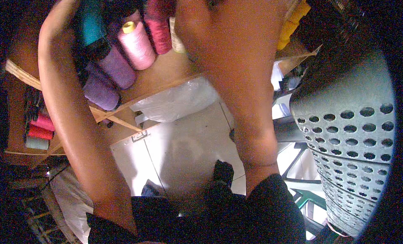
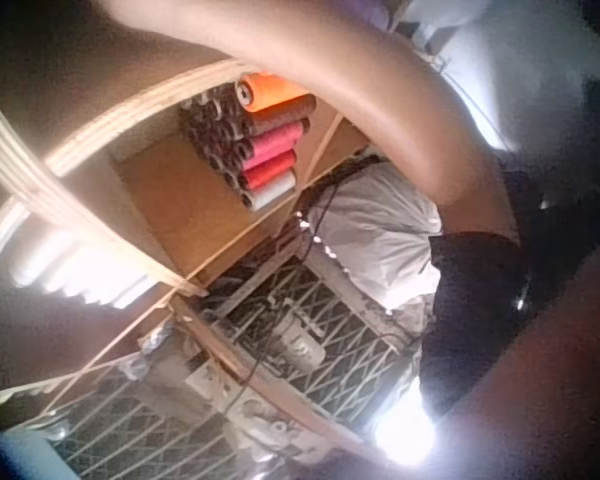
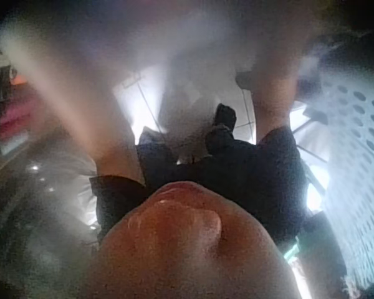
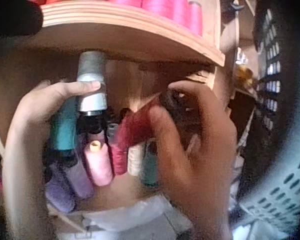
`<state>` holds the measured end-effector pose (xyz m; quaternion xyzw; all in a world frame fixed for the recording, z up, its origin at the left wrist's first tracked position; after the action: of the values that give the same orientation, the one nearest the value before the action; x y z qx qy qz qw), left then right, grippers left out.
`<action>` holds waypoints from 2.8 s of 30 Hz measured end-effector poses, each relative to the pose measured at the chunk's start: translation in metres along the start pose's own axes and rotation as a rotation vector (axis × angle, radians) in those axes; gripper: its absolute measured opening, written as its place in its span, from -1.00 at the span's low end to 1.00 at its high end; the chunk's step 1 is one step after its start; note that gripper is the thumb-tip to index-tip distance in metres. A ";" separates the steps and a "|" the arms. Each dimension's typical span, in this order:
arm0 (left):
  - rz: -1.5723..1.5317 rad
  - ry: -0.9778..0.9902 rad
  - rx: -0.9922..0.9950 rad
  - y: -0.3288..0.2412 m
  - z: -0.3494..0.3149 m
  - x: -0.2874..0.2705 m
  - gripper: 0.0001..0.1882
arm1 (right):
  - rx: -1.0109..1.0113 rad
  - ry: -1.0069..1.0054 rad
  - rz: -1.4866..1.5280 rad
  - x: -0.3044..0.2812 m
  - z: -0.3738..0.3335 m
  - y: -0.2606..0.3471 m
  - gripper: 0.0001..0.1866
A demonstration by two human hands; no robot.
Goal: The person picks up and places multiple thread spools on a wooden shelf. They handle spools of various colors, including pink, teal, and purple, moving them between hands and arranging them on the shelf.
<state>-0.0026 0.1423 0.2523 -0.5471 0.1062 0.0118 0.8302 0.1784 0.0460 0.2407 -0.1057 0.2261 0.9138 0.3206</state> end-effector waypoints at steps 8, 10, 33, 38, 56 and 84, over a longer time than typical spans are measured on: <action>0.074 -0.034 0.032 -0.005 -0.004 -0.001 -0.56 | 0.043 0.378 -0.331 0.042 -0.043 -0.031 -0.67; 0.048 -0.001 0.046 -0.004 -0.003 -0.002 -0.55 | 0.064 0.400 -0.318 0.049 -0.046 -0.042 -0.63; -0.166 0.180 -0.097 0.018 0.017 -0.007 -0.63 | 0.199 0.120 -0.021 0.010 -0.017 -0.047 -0.79; -0.193 0.185 -0.106 0.019 0.016 -0.007 -0.66 | 0.284 0.041 -0.016 0.005 -0.032 -0.066 -0.73; -0.323 0.197 -0.322 0.006 0.009 -0.003 -0.66 | 0.393 -0.016 0.020 0.007 -0.049 -0.069 -0.81; -0.105 0.067 -0.193 0.006 -0.003 -0.004 -0.62 | 0.213 0.805 -0.022 0.135 -0.118 0.001 -0.50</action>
<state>-0.0077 0.1422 0.2465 -0.6293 0.1033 -0.0399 0.7693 0.0793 0.0615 0.0917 -0.4232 0.4253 0.7676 0.2253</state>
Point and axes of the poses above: each hand's wrist, its own z-axis towards the middle knuckle, its own x-axis out of the palm, y = z × x, the point moved 5 cm from there along z, towards the middle knuckle, and after that the axes turned 11 degrees about y, right-handed, at the moved point
